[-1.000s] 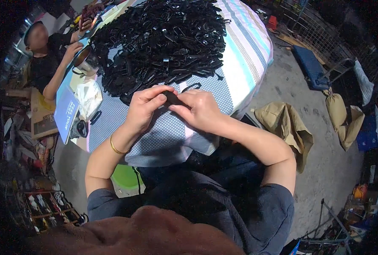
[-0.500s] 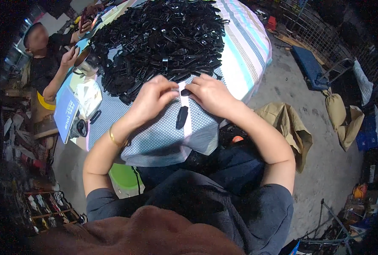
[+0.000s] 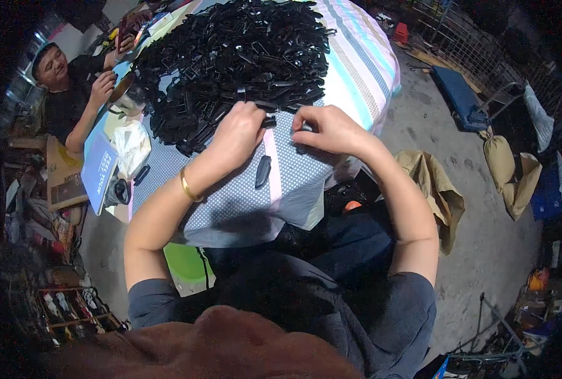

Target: Sorting and inspecting small black plastic clips on a table.

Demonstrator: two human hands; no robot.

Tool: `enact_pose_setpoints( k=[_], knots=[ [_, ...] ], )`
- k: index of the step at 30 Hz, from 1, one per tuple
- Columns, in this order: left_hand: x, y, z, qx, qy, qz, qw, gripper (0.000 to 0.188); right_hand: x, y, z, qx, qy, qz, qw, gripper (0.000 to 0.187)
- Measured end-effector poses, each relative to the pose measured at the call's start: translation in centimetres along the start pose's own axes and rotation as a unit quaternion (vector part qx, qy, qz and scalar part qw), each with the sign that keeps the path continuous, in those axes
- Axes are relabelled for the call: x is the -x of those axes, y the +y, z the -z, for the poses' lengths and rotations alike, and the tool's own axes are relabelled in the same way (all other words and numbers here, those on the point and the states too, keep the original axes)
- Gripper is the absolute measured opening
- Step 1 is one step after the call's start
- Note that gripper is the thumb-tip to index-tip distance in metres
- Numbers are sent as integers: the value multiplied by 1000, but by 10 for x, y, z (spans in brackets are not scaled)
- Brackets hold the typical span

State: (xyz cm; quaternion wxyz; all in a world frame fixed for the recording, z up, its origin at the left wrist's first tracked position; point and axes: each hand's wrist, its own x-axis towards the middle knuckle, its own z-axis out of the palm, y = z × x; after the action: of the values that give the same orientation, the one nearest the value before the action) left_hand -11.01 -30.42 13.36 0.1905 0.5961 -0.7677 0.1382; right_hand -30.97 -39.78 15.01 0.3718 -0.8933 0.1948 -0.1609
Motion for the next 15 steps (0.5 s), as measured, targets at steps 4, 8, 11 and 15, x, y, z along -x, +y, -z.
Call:
enact_pose_setpoints(
  k=[4,8,11,15],
  knots=[
    [14,1,8,11,-22,-39,999,17,3,4,11,30,-39,16,999,21],
    [14,4,24,262,-46,130,955,32,-2,-2,-3,-357,102,-107,922,25],
    [19,-2,13,645,-30,222,731,30,-8,-13,-27,-490,139,-123,852,28],
    [17,5,18,683,-8,245,688,31,-12,-13,-48,-474,132,-152,857,24]
  ],
)
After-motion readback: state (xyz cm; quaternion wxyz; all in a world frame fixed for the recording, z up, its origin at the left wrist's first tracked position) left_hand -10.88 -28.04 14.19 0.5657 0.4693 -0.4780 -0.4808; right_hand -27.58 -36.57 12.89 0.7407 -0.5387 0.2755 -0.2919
